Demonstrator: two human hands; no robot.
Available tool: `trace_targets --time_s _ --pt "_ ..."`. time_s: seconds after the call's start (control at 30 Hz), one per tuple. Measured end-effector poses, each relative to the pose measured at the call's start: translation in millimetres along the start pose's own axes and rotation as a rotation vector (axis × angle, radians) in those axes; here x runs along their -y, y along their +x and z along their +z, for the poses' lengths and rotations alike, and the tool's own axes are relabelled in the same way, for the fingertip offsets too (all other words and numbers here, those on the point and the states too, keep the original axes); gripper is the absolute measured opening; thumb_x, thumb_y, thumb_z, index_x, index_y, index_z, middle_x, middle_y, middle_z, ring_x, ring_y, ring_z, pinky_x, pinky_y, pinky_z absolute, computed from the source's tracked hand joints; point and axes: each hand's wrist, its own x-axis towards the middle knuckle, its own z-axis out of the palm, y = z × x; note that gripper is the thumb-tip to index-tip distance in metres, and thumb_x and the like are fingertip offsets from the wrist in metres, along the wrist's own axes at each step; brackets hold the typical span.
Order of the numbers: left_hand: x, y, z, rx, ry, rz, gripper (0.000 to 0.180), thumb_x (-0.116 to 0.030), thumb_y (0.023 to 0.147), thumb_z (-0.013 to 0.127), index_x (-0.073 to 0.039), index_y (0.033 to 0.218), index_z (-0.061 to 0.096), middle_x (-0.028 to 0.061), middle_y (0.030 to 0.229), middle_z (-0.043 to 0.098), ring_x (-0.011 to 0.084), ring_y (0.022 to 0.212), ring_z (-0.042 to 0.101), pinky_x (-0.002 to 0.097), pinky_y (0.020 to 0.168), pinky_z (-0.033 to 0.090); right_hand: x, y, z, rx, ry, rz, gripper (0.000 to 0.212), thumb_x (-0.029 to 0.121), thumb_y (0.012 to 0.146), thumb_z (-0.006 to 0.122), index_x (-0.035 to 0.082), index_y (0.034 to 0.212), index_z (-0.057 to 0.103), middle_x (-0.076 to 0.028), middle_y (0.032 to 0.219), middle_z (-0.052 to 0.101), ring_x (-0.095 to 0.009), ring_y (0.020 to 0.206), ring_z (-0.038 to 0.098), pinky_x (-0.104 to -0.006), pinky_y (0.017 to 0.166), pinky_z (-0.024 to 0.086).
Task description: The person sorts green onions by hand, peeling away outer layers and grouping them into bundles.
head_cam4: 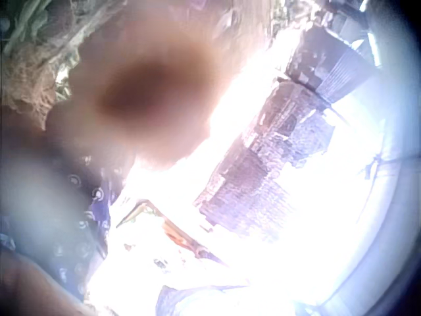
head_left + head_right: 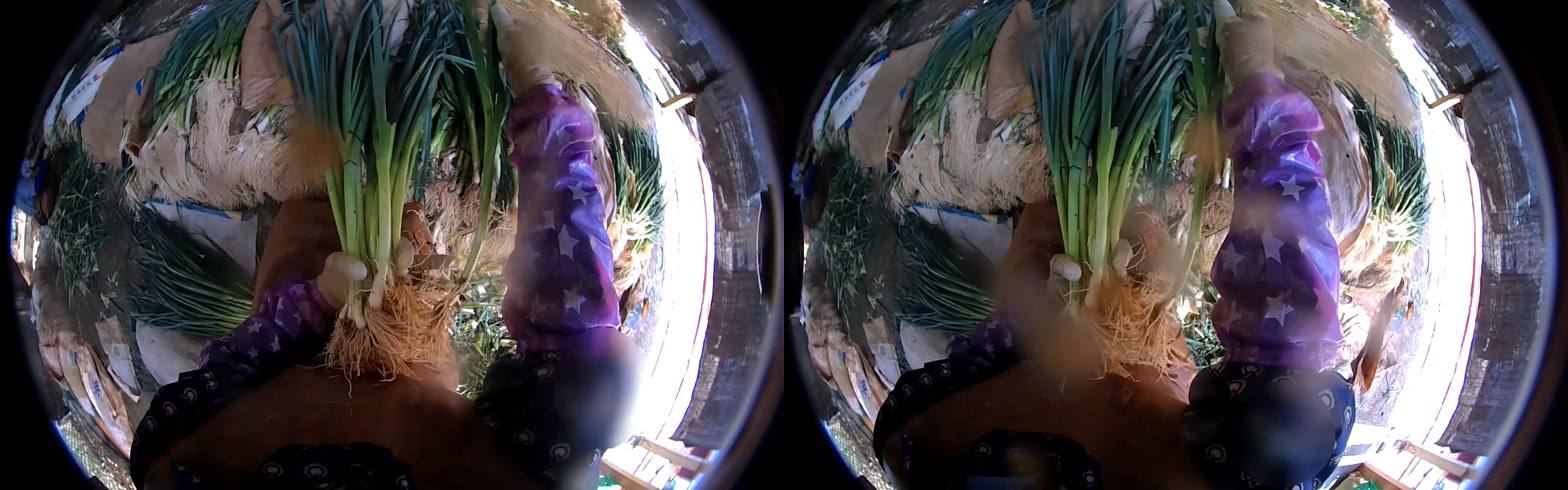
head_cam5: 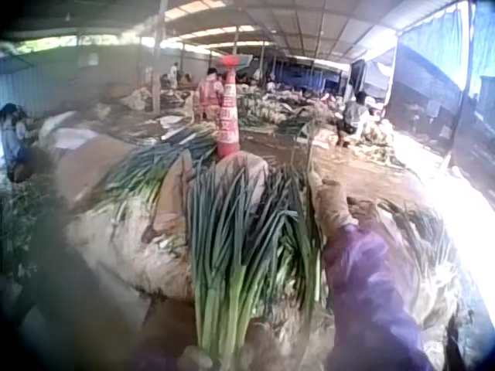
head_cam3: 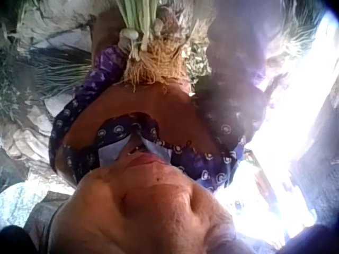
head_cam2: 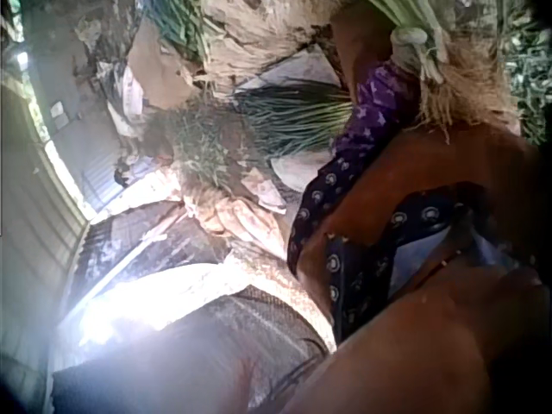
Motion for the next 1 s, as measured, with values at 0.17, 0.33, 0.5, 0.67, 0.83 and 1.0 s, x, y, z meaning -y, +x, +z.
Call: trace_targets --time_s 0.17,0.33,0.5,0.67,0.83,1.0 --pt "-8.5 -16.7 -26.1 0.066 0.042 0.217 0.055 -0.027 0.076 0.069 0.004 0.113 0.043 0.0162 0.094 0.058 0.0212 0.079 0.056 0.0345 0.065 0.047 46.0 -133.6 33.6 -0.389 0.460 0.081 0.032 0.027 0.089 0.051 -0.002 0.098 0.059 -0.012 0.095 0.062 -0.024 0.090 0.057 -0.0342 0.073 0.045" --pt "8.1 -9.4 -18.5 -0.016 0.139 0.386 0.053 -0.033 0.079 0.067 0.001 0.112 0.043 0.0146 0.091 0.057 0.0164 0.069 0.053 0.0336 0.063 0.046 15.5 -310.0 73.1 0.016 0.699 0.682 0.058 0.058 0.084 0.046 0.003 0.099 0.061 -0.010 0.082 0.065 -0.019 0.073 0.063 -0.0282 0.068 0.051" --pt "3.9 -9.0 -23.1 0.002 -0.029 0.156 0.050 -0.020 0.066 0.062 0.000 0.110 0.050 0.0133 0.085 0.055 0.0161 0.071 0.051 0.0290 0.075 0.042 2.5 -335.1 121.6 0.269 0.197 0.578 0.044 0.044 0.078 0.063 0.004 0.097 0.065 -0.015 0.083 0.066 -0.022 0.075 0.065 -0.0336 0.067 0.051" --pt "3.9 -5.7 -4.8 -0.045 0.076 0.316 0.041 -0.016 0.073 0.062 0.001 0.108 0.048 0.0145 0.081 0.054 0.0166 0.066 0.050 0.0310 0.067 0.043 -18.5 -308.4 176.4 0.507 -0.066 0.589 0.041 0.045 0.080 0.059 0.008 0.095 0.066 -0.014 0.084 0.067 -0.025 0.079 0.066 -0.0393 0.074 0.051" --pt "-7.0 -12.8 2.7 -0.071 0.203 0.260 0.035 -0.014 0.079 0.058 0.002 0.107 0.044 0.0185 0.080 0.055 0.0193 0.062 0.052 0.0334 0.059 0.046 -9.1 -272.5 78.7 0.418 -0.133 0.268 0.038 0.043 0.082 0.060 0.005 0.081 0.065 -0.009 0.068 0.064 -0.020 0.060 0.061 -0.0324 0.058 0.048" --pt "1.4 -7.2 24.8 -0.130 0.382 0.374 0.037 -0.015 0.082 0.058 0.003 0.111 0.042 0.0221 0.088 0.057 0.0218 0.068 0.056 0.0353 0.062 0.048 60.4 -207.4 23.3 0.438 0.284 0.264 0.038 0.037 0.083 0.062 -0.001 0.081 0.065 -0.008 0.065 0.063 -0.011 0.053 0.055 -0.0260 0.049 0.043"
